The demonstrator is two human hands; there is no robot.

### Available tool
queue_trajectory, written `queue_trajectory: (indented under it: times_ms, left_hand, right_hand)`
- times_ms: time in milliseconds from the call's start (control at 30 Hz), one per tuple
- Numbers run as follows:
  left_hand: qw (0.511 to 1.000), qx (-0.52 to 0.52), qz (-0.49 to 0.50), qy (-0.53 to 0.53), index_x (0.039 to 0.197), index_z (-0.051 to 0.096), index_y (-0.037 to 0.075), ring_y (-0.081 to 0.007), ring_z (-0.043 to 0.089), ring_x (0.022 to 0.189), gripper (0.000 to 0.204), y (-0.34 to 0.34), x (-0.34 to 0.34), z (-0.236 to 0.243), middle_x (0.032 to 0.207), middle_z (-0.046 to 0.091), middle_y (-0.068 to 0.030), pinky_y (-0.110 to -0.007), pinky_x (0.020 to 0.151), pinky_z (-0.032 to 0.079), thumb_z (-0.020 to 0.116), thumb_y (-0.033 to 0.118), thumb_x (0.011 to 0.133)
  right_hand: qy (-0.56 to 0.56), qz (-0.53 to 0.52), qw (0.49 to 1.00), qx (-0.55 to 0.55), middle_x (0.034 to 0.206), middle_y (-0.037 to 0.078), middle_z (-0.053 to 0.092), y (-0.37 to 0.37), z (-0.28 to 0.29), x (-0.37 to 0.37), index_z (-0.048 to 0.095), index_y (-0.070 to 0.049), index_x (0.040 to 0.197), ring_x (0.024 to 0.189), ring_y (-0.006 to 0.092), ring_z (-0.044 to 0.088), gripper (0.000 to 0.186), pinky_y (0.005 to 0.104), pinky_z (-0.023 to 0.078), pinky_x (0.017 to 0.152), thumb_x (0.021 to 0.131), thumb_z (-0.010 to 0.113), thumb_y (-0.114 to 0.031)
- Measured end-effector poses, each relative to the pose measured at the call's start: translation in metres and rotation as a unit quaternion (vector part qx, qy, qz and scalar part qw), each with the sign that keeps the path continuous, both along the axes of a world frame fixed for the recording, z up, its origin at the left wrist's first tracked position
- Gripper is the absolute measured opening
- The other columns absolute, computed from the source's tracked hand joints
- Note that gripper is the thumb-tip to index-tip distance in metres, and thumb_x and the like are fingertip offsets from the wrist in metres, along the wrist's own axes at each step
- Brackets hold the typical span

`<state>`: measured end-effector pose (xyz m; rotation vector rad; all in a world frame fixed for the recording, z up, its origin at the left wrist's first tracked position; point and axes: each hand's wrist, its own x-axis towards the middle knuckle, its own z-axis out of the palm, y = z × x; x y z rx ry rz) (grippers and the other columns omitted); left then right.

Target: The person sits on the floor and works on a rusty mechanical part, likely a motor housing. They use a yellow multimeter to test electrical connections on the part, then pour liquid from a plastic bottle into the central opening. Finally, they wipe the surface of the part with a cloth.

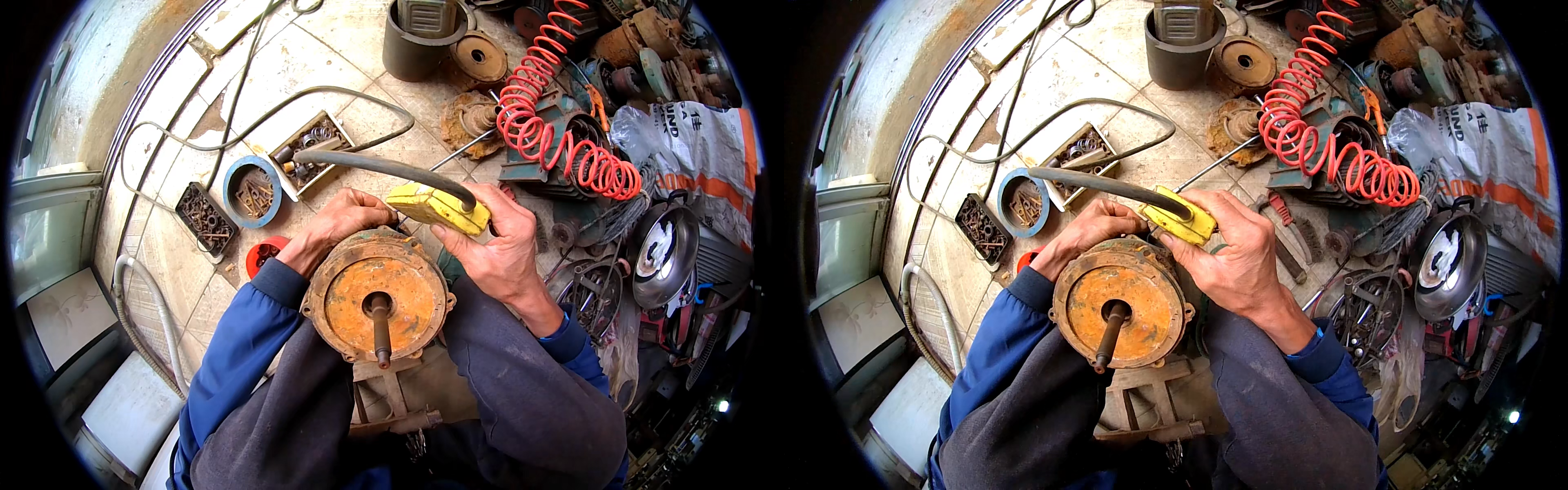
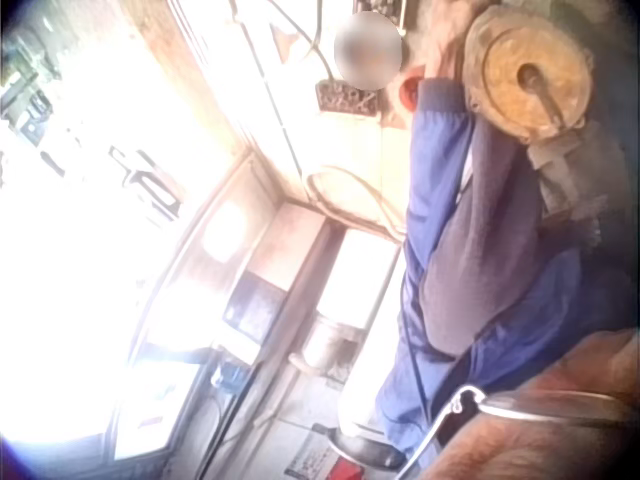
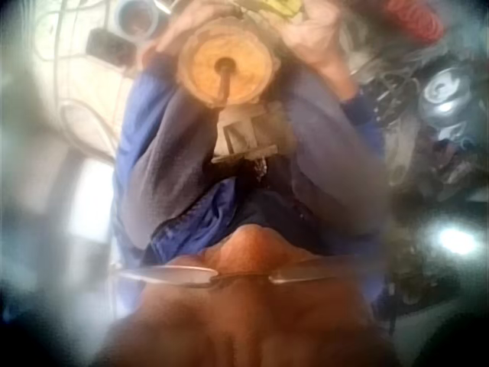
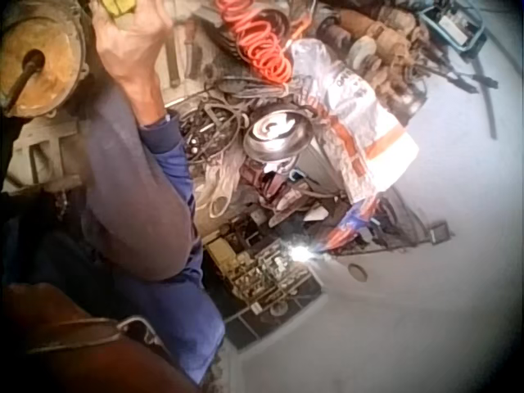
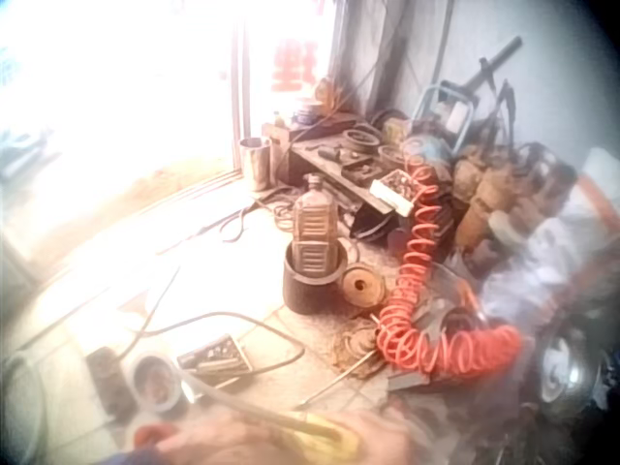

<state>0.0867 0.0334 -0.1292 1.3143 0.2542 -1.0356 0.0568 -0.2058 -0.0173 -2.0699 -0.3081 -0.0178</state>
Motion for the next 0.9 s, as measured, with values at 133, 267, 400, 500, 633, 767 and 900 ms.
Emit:
queue_trajectory:
  times_ms: [133, 267, 400, 500, 633, 767, 900]
  left_hand:
    - [1.0, -0.008, 0.001, -0.003, 0.093, 0.079, 0.001, -0.0052, 0.061, 0.062, 0.011, -0.0001, 0.0, -0.0017, 0.077, 0.073, -0.0006, -0.022, 0.057, 0.049, 0.069, 0.005, 0.092]
    - [1.0, -0.001, -0.003, -0.003, 0.094, 0.079, 0.001, -0.0059, 0.063, 0.063, 0.011, 0.0009, -0.0003, -0.0031, 0.078, 0.074, -0.0014, -0.023, 0.057, 0.05, 0.069, 0.005, 0.092]
    - [1.0, 0.007, -0.004, -0.005, 0.095, 0.079, 0.001, -0.006, 0.062, 0.063, 0.011, 0.0001, 0.0001, -0.003, 0.078, 0.074, -0.0019, -0.023, 0.056, 0.049, 0.07, 0.006, 0.092]
    - [1.0, 0.01, -0.005, -0.008, 0.094, 0.079, 0.0, -0.0058, 0.062, 0.062, 0.01, 0.0006, 0.0006, -0.0013, 0.078, 0.074, -0.0019, -0.023, 0.056, 0.049, 0.07, 0.005, 0.092]
    - [1.0, 0.004, -0.003, -0.008, 0.094, 0.079, 0.0, -0.0054, 0.061, 0.061, 0.011, 0.0002, 0.0001, -0.0024, 0.077, 0.073, -0.0013, -0.023, 0.054, 0.048, 0.07, 0.006, 0.092]
    - [1.0, 0.002, -0.007, -0.009, 0.094, 0.079, 0.0, -0.005, 0.06, 0.061, 0.012, 0.0005, 0.0001, -0.0016, 0.075, 0.072, -0.0005, -0.022, 0.054, 0.046, 0.069, 0.008, 0.093]
    - [1.0, 0.003, -0.004, -0.01, 0.094, 0.079, 0.0, -0.0049, 0.06, 0.06, 0.013, 0.0004, -0.0004, -0.0031, 0.075, 0.072, -0.0007, -0.022, 0.054, 0.046, 0.069, 0.008, 0.093]
  right_hand:
    - [0.0, -0.005, 1.0, 0.008, 0.101, 0.015, 0.074, 0.0012, -0.0013, -0.0006, 0.07, 0.002, 0.115, 0.09, 0.0257, 0.074, 0.04, 0.0348, 0.058, 0.079, 0.079, 0.086, -0.007]
    - [0.006, -0.004, 1.0, 0.011, 0.102, 0.015, 0.074, 0.0011, -0.0021, -0.0009, 0.07, 0.002, 0.115, 0.091, 0.0259, 0.075, 0.04, 0.0347, 0.058, 0.079, 0.079, 0.086, -0.007]
    - [0.008, -0.007, 1.0, 0.012, 0.102, 0.015, 0.074, 0.0014, -0.002, -0.0009, 0.071, 0.002, 0.114, 0.092, 0.0258, 0.075, 0.04, 0.0345, 0.058, 0.08, 0.079, 0.086, -0.007]
    - [0.008, -0.006, 1.0, 0.006, 0.103, 0.015, 0.075, 0.0012, -0.0005, -0.0008, 0.071, 0.002, 0.114, 0.093, 0.0255, 0.075, 0.04, 0.0344, 0.058, 0.08, 0.078, 0.086, -0.007]
    - [0.007, -0.006, 1.0, 0.008, 0.103, 0.015, 0.075, 0.0015, -0.0002, -0.0007, 0.071, 0.001, 0.114, 0.093, 0.0251, 0.075, 0.04, 0.0342, 0.058, 0.08, 0.078, 0.087, -0.007]
    - [0.009, -0.006, 1.0, 0.009, 0.102, 0.015, 0.075, 0.0017, -0.001, -0.0006, 0.071, 0.001, 0.114, 0.092, 0.0251, 0.075, 0.04, 0.0342, 0.058, 0.08, 0.078, 0.087, -0.007]
    - [0.012, -0.009, 1.0, 0.012, 0.102, 0.015, 0.075, 0.0019, -0.0008, -0.0013, 0.071, 0.001, 0.114, 0.092, 0.0251, 0.075, 0.04, 0.0342, 0.058, 0.08, 0.078, 0.087, -0.007]
